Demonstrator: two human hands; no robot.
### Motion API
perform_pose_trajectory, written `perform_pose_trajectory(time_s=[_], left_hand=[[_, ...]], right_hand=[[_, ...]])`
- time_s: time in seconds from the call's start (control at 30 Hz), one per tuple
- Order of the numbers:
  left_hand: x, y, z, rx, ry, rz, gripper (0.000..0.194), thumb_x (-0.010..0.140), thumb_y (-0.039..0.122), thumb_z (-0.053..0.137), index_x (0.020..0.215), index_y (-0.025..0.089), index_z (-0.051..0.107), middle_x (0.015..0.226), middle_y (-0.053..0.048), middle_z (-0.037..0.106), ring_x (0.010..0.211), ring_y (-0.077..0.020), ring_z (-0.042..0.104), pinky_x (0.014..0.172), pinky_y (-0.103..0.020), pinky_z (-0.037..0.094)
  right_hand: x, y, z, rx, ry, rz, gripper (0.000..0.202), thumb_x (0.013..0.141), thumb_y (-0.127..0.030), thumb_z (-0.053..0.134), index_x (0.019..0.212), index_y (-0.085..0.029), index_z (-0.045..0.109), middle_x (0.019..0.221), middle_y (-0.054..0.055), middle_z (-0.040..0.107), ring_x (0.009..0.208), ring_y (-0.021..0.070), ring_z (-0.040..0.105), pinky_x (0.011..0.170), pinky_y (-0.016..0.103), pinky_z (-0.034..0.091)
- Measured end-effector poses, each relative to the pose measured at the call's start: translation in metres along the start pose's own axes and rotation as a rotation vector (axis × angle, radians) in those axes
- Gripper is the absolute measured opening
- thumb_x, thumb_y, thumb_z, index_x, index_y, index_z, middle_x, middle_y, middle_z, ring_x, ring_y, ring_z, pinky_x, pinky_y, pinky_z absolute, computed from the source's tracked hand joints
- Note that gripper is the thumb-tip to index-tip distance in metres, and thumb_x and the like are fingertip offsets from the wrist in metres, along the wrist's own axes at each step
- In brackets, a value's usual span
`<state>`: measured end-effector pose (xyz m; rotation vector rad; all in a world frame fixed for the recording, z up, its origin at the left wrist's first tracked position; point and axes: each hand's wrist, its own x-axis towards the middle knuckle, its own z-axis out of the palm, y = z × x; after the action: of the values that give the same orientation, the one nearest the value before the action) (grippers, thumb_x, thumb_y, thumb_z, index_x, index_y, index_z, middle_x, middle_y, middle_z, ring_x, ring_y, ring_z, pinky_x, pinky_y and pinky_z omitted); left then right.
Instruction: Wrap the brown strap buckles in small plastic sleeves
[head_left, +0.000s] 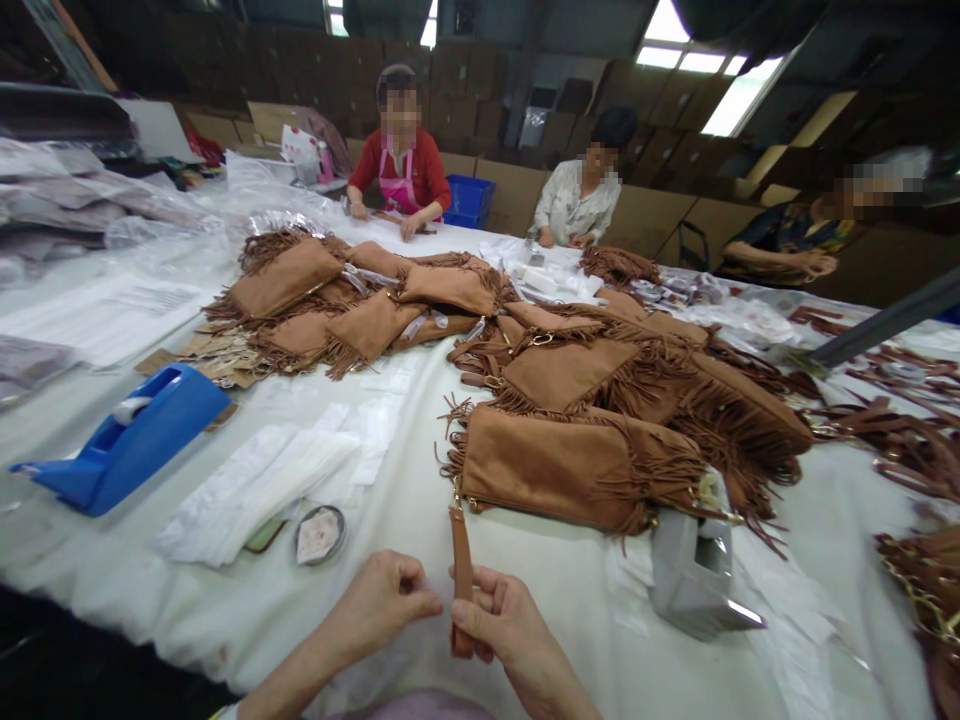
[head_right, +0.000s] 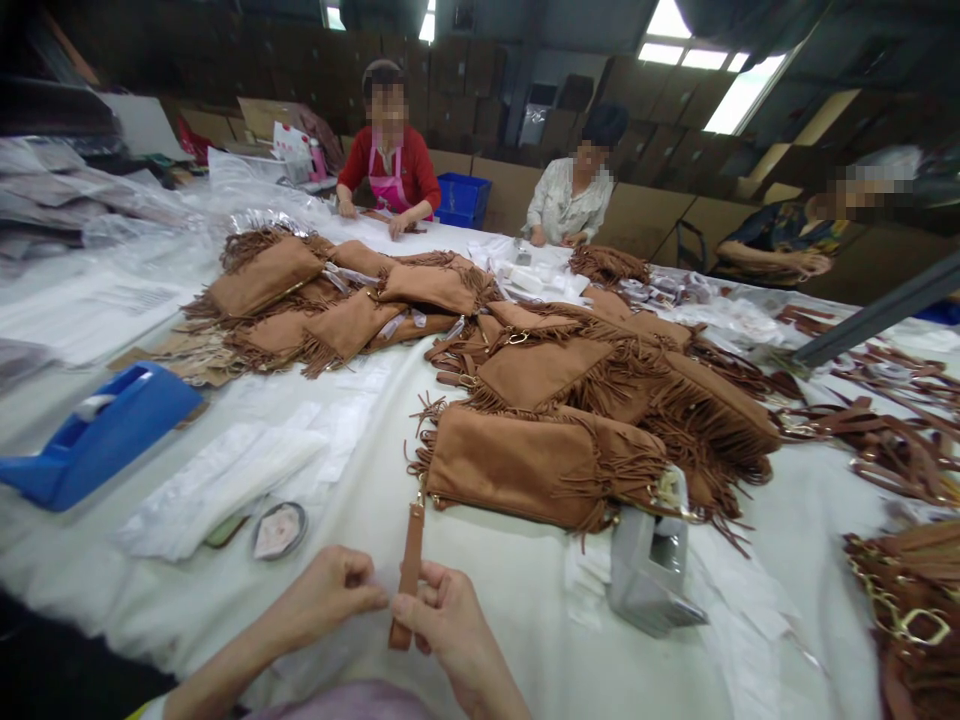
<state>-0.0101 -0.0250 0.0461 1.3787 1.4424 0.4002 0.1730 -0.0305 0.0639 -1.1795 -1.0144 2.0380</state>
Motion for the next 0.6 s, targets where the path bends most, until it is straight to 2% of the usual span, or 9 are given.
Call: perform_pose_trajectory(time_s=[0.07,0.13,0.23,0.37,0.5,0.6], left_hand=[[0.0,0.003,0.002,0.014,-0.024,0.011,0.027,0.068,0.035,0.062,0.052,0.015,0.053,0.049,0.007,0.037,0.052,-0.0088,0.035,0.048,-0.022,0.022],[-0.003,0.009,0.003,0.01,-0.039,0.038,0.021,0.067,0.032,0.063,0.056,0.014,0.058,0.05,0.007,0.041,0.053,-0.0092,0.038,0.05,-0.022,0.023],[-0.008,0.017,0.001,-0.039,-0.04,0.117,0.016,0.072,0.03,0.058,0.07,0.015,0.064,0.057,0.006,0.048,0.058,-0.0101,0.041,0.053,-0.021,0.027],[-0.009,0.014,-0.003,-0.077,-0.063,0.159,0.026,0.079,0.03,0.05,0.062,0.014,0.062,0.057,0.004,0.05,0.059,-0.0108,0.042,0.057,-0.022,0.03],[-0.007,0.002,-0.005,-0.216,-0.045,0.075,0.016,0.069,0.029,0.062,0.065,0.013,0.063,0.06,0.002,0.058,0.06,-0.0122,0.048,0.06,-0.022,0.035],[-0.006,-0.003,-0.008,-0.231,-0.068,0.054,0.014,0.065,0.027,0.065,0.063,0.013,0.062,0.059,0.002,0.058,0.059,-0.012,0.048,0.059,-0.022,0.036]], right_hand=[[0.002,0.005,0.002,0.007,0.019,-0.003,0.038,0.067,-0.046,0.074,0.079,-0.012,0.064,0.051,-0.004,0.051,0.042,0.0054,0.034,0.041,0.022,0.018],[0.005,0.008,0.004,0.025,0.09,-0.018,0.039,0.07,-0.049,0.071,0.067,-0.012,0.06,0.046,-0.006,0.044,0.04,0.0046,0.029,0.041,0.022,0.017],[0.008,0.01,0.004,0.037,0.175,-0.052,0.04,0.07,-0.051,0.071,0.063,-0.013,0.058,0.044,-0.007,0.039,0.04,0.0045,0.028,0.041,0.021,0.017],[0.005,0.007,-0.002,0.001,0.144,-0.057,0.039,0.073,-0.049,0.068,0.067,-0.012,0.061,0.048,-0.003,0.049,0.041,0.0054,0.033,0.041,0.022,0.019],[-0.002,-0.005,-0.007,0.128,0.083,-0.04,0.033,0.074,-0.044,0.07,0.078,-0.012,0.064,0.059,0.001,0.058,0.047,0.0065,0.039,0.044,0.021,0.023],[-0.004,-0.017,-0.008,0.179,0.084,-0.074,0.029,0.075,-0.04,0.07,0.073,-0.013,0.064,0.062,0.002,0.059,0.05,0.0063,0.038,0.047,0.021,0.023]])
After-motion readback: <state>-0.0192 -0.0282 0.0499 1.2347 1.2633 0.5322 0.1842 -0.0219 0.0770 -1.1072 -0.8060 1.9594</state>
